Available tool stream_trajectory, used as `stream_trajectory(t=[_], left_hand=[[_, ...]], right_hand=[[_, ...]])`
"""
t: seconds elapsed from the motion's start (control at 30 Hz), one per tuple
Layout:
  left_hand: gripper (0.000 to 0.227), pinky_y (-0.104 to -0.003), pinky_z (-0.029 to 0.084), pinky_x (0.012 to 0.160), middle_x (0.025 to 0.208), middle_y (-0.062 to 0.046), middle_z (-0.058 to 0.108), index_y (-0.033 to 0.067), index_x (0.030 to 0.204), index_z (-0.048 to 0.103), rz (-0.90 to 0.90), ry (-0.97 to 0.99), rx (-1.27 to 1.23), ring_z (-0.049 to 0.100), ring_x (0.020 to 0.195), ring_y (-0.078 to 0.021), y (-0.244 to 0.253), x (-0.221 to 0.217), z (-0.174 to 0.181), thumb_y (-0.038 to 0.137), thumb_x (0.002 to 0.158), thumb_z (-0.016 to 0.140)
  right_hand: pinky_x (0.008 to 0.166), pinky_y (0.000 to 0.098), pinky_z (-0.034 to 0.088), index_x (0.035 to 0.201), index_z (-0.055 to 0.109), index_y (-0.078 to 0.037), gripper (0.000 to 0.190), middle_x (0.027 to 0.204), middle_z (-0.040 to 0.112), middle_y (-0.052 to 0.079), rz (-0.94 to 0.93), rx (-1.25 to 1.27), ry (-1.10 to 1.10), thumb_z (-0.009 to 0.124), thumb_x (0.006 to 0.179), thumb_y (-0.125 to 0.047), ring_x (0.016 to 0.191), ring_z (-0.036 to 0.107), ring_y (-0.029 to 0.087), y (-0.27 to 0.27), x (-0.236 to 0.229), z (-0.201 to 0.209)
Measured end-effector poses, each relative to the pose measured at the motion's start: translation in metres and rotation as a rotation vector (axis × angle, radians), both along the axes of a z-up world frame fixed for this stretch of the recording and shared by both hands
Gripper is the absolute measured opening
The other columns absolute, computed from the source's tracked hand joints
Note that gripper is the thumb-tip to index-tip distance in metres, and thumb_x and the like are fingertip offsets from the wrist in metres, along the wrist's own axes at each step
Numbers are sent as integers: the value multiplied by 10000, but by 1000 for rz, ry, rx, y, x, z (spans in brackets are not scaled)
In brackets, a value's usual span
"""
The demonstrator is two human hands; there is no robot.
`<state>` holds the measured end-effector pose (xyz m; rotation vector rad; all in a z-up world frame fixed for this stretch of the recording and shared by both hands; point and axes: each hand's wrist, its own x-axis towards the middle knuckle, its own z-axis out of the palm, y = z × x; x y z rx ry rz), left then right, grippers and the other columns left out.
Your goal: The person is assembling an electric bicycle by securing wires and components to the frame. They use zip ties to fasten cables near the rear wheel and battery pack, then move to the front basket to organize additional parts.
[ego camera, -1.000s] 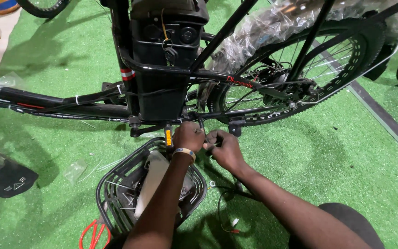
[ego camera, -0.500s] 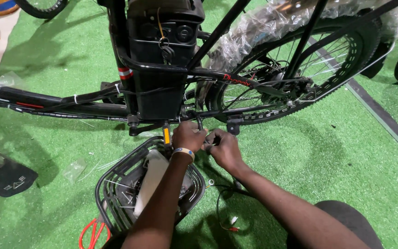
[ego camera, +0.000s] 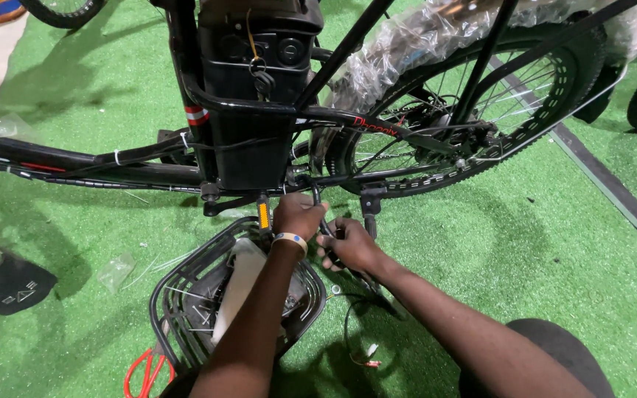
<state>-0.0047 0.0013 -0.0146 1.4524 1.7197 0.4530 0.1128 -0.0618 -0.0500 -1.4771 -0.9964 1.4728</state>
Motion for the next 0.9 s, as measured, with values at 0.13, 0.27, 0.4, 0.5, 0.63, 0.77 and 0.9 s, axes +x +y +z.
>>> stream_trajectory(t=[0.13, 0.27, 0.4, 0.5, 0.63, 0.77, 0.9], left_hand=[[425, -418, 489, 962, 1077, -14, 721, 138, 1121, 697, 26, -38, -4, 634, 1119, -257, 4, 2, -12, 321, 738, 684], [354, -353, 549, 708, 838, -49, 687, 79, 1000, 700, 34, -199, -32, 675, 780, -231, 20, 3, -51, 358, 783, 683], [140, -296, 517, 436, 523, -88, 570, 52, 767, 711, 96, -464, -107, 545, 403, -137, -2, 16, -27, 177, 772, 650], [128, -227, 427, 401, 586, -75, 472, -3, 862, 697, 195, -690, -173, 475, 457, -103, -15, 20, 3, 102, 810, 645], [189, -336, 542, 452, 589, -101, 513, 8, 899, 714, 273, -688, -125, 541, 512, -165, 3, 21, -20, 173, 808, 726], [287, -416, 563, 857, 880, -150, 617, -40, 988, 673, 309, -850, -99, 479, 774, -148, -8, 18, 13, 218, 868, 712], [441, -509, 479, 1003, 997, -139, 596, -92, 1164, 564, 224, -999, -186, 529, 775, -115, -24, 41, 35, 285, 937, 591]], right_hand=[[404, 330, 579, 892, 553, 45, 91, 649, 638, 190, 22, 47, -13, 602, 884, -32, 489, 671, 244, -5, 1, -3], [364, 324, 520, 828, 545, 29, 224, 606, 576, 158, 31, 52, 26, 549, 944, -164, 455, 612, 207, -2, 11, -25], [312, 268, 406, 785, 561, -46, 219, 519, 474, 79, -48, -3, 134, 539, 939, -200, 360, 442, 123, -15, 13, 10], [323, 247, 361, 882, 456, -109, 160, 571, 396, 2, -37, -92, 299, 420, 982, -229, 380, 385, 108, -12, 23, 18], [321, 236, 371, 927, 473, -88, 217, 539, 379, -14, 65, -104, 265, 492, 986, -296, 350, 363, 76, -31, 29, 50], [335, 215, 397, 838, 522, -3, 175, 540, 437, 52, 157, -6, 85, 600, 918, -137, 359, 442, 103, -47, 47, 50], [383, 221, 429, 898, 537, -28, 135, 585, 444, 23, 1, 49, 126, 575, 927, -154, 426, 465, 100, -57, 72, 87]])
